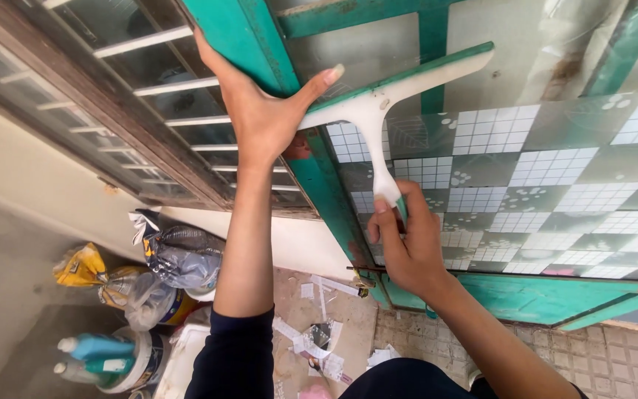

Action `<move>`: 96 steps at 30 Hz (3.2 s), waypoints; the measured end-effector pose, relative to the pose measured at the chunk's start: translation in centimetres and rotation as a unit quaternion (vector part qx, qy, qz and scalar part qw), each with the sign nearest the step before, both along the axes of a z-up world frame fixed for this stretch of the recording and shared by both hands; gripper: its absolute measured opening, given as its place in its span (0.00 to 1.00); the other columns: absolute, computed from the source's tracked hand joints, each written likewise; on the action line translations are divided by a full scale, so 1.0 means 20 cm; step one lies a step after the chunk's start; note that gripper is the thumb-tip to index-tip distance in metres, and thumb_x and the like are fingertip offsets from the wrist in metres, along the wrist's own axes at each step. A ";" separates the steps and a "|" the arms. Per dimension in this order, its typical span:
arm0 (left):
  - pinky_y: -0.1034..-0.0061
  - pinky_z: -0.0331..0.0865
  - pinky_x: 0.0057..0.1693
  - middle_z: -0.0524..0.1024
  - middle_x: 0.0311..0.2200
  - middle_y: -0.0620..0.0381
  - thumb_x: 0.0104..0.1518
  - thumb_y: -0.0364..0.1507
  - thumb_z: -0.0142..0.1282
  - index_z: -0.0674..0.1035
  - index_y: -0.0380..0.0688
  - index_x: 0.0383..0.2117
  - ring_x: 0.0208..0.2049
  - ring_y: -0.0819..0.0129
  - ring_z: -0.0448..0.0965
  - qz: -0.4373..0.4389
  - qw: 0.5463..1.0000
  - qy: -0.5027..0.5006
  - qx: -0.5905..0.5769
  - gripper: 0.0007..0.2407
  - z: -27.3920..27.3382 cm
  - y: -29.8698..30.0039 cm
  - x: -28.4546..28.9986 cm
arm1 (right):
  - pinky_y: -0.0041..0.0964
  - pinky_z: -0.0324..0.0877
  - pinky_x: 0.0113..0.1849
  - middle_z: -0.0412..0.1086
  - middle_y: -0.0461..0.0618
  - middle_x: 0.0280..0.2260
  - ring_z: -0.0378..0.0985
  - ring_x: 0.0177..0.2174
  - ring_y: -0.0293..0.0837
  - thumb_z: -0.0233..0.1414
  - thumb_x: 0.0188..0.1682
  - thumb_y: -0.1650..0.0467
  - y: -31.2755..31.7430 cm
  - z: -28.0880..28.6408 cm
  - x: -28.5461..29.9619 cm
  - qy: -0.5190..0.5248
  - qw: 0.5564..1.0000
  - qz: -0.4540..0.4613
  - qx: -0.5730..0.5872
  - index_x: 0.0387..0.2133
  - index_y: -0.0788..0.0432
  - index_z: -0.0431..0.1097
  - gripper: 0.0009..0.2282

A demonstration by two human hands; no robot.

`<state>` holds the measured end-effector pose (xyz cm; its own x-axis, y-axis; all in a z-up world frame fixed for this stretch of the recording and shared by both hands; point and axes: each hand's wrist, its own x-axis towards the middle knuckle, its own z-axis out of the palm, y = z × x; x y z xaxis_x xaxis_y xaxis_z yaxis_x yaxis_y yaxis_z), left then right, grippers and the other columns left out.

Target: Applying a decorative frosted film to a glass door using a squeegee and water spray.

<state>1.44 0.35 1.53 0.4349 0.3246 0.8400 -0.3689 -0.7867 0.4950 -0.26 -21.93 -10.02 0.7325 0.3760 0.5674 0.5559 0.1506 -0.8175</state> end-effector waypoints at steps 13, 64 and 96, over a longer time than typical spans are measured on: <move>0.60 0.70 0.73 0.63 0.70 0.48 0.50 0.44 0.85 0.45 0.49 0.71 0.71 0.57 0.68 0.033 0.999 -0.013 0.002 0.53 -0.03 -0.01 0.01 | 0.30 0.60 0.20 0.63 0.43 0.14 0.63 0.14 0.34 0.41 0.61 0.67 0.03 -0.02 -0.02 0.046 0.998 -0.014 0.041 0.39 0.60 0.65 0.09; 0.64 0.70 0.65 0.68 0.58 0.51 0.47 0.39 0.86 0.56 0.48 0.59 0.60 0.60 0.70 0.032 0.999 -0.030 -0.005 0.44 0.01 -0.05 0.01 | 0.28 0.53 0.18 0.48 0.40 0.16 0.55 0.15 0.33 0.45 0.61 0.70 -0.04 -0.05 -0.02 0.061 0.986 -0.121 0.100 0.36 0.62 0.62 0.07; 0.62 0.60 0.78 0.58 0.68 0.48 0.52 0.36 0.85 0.51 0.43 0.67 0.71 0.59 0.61 0.038 0.999 -0.007 -0.033 0.47 -0.01 -0.09 -0.03 | 0.28 0.55 0.17 0.59 0.43 0.13 0.57 0.13 0.33 0.43 0.60 0.68 0.00 -0.22 0.10 0.048 0.988 -0.120 0.090 0.32 0.60 0.58 0.09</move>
<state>0.84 -1.51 1.33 0.3957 0.4109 0.8214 -0.3171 -0.7782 0.5420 1.79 -21.84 -14.33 0.8424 0.0851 0.5321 0.5137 0.1712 -0.8407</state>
